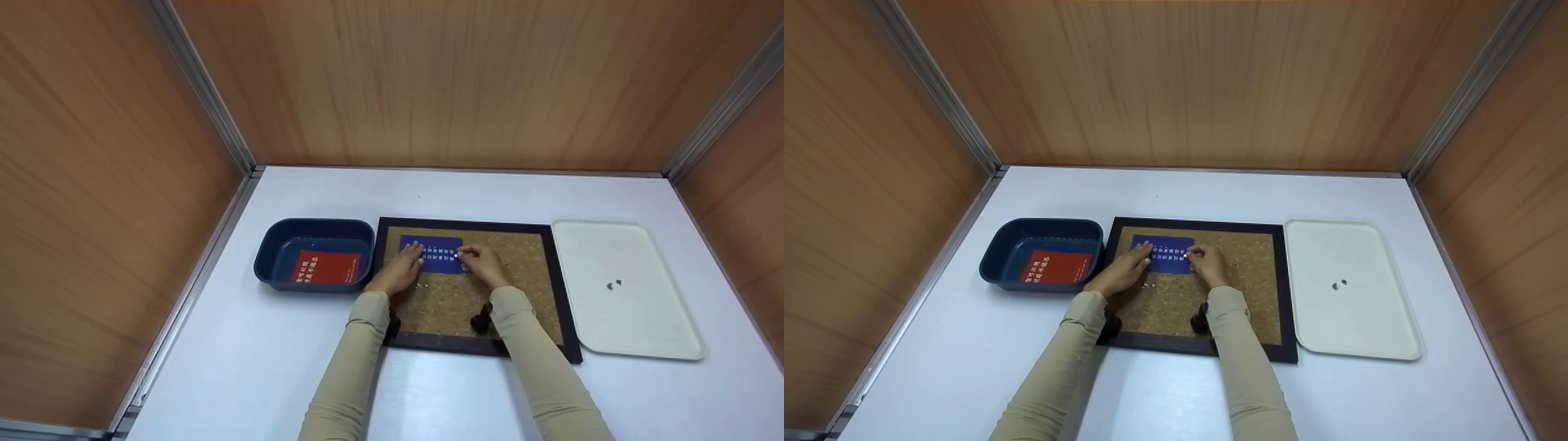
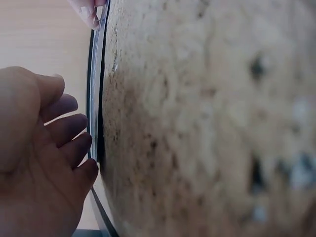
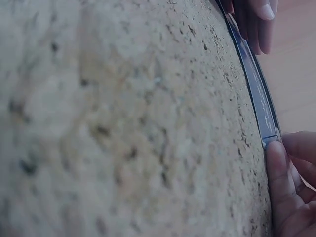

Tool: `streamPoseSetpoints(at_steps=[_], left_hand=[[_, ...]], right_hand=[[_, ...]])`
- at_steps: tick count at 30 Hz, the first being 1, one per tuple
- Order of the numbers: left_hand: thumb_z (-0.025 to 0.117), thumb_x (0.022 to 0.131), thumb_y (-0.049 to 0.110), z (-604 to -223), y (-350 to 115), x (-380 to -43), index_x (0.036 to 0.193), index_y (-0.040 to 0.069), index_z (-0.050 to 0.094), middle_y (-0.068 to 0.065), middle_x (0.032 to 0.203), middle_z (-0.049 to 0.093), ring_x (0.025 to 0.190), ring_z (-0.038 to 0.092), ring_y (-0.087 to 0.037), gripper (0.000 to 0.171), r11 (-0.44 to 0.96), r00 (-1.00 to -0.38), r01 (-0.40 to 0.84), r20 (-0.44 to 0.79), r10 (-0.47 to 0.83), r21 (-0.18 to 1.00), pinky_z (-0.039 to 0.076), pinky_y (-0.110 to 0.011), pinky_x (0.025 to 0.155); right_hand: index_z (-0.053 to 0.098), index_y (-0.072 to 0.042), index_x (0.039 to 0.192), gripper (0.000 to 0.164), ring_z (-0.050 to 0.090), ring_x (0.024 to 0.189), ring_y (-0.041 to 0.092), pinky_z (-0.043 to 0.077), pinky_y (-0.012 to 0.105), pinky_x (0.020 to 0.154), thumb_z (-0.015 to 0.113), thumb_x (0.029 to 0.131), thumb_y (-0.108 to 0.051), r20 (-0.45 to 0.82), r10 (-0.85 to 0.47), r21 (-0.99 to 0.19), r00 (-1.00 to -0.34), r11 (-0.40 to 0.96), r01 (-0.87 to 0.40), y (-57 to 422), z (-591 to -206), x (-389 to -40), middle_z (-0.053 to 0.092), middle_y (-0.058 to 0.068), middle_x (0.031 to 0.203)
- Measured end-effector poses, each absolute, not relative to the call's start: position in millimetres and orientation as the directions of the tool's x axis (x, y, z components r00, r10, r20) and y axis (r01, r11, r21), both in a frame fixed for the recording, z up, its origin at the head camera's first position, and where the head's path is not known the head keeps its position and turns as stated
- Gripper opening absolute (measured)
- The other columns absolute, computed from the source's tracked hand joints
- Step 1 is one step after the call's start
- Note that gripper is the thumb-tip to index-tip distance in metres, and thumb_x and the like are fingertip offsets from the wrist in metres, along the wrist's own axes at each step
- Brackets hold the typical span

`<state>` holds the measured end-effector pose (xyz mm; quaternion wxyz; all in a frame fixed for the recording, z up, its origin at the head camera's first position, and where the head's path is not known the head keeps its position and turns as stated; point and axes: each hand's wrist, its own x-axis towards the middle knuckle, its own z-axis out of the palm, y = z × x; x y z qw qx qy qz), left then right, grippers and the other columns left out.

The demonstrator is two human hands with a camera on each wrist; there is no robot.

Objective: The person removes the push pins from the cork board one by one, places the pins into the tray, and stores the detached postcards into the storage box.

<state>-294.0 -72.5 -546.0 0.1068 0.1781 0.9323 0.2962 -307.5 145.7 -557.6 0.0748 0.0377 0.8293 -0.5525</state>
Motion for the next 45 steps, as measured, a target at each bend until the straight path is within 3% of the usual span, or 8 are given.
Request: streamPoseSetpoints(at_steps=[9,16,32,41,45], left_hand=[[0.033,0.106,0.027,-542.0,-68.7,-294.3,0.151,0.007,0.029,-0.010,0.160,0.020,0.149,0.013,-0.026,0.049,0.772,-0.885,0.256,-0.180,0.430,0.582,0.012,-0.041,0.124],[0.035,0.106,0.023,-541.1,-69.6,-296.6,0.149,0.004,0.032,-0.011,0.160,0.020,0.149,0.013,-0.028,0.048,0.737,-0.881,0.255,-0.164,0.444,0.626,0.014,-0.043,0.123],[0.034,0.106,0.023,-544.3,-69.6,-294.6,0.150,0.005,0.030,-0.010,0.160,0.017,0.150,0.011,-0.027,0.048,0.756,-0.873,0.257,-0.190,0.448,0.602,0.013,-0.042,0.123],[0.032,0.106,0.024,-546.0,-70.1,-296.1,0.151,0.006,0.029,-0.009,0.161,0.015,0.150,0.009,-0.027,0.048,0.751,-0.874,0.242,-0.199,0.444,0.614,0.010,-0.042,0.124],[0.032,0.106,0.023,-546.5,-70.3,-296.2,0.150,0.003,0.029,-0.012,0.160,0.016,0.150,0.010,-0.029,0.048,0.750,-0.869,0.265,-0.186,0.458,0.606,0.010,-0.042,0.123]], right_hand=[[0.066,0.004,0.114,0.027,0.063,0.075,0.008,0.055,0.021,0.068,0.059,0.096,-0.015,-0.156,-0.009,-0.907,-0.988,0.397,0.140,143.6,-557.7,-306.8,0.068,0.019,0.106],[0.066,0.006,0.112,0.028,0.061,0.071,0.006,0.054,0.018,0.065,0.060,0.095,-0.016,-0.191,0.030,-0.900,-0.981,0.394,0.187,144.1,-555.8,-309.6,0.067,0.014,0.098],[0.069,0.002,0.104,0.024,0.060,0.069,0.008,0.050,0.019,0.061,0.061,0.094,-0.019,-0.199,0.044,-0.868,-0.979,0.456,0.197,143.0,-558.3,-308.5,0.068,0.010,0.090],[0.069,0.002,0.105,0.024,0.060,0.071,0.007,0.050,0.017,0.062,0.059,0.095,-0.017,-0.237,0.058,-0.848,-0.970,0.475,0.236,141.3,-555.8,-310.8,0.068,0.012,0.097],[0.068,0.002,0.105,0.024,0.059,0.069,0.006,0.049,0.016,0.060,0.059,0.094,-0.018,-0.235,0.049,-0.840,-0.971,0.492,0.228,141.0,-556.4,-311.9,0.068,0.010,0.093]])
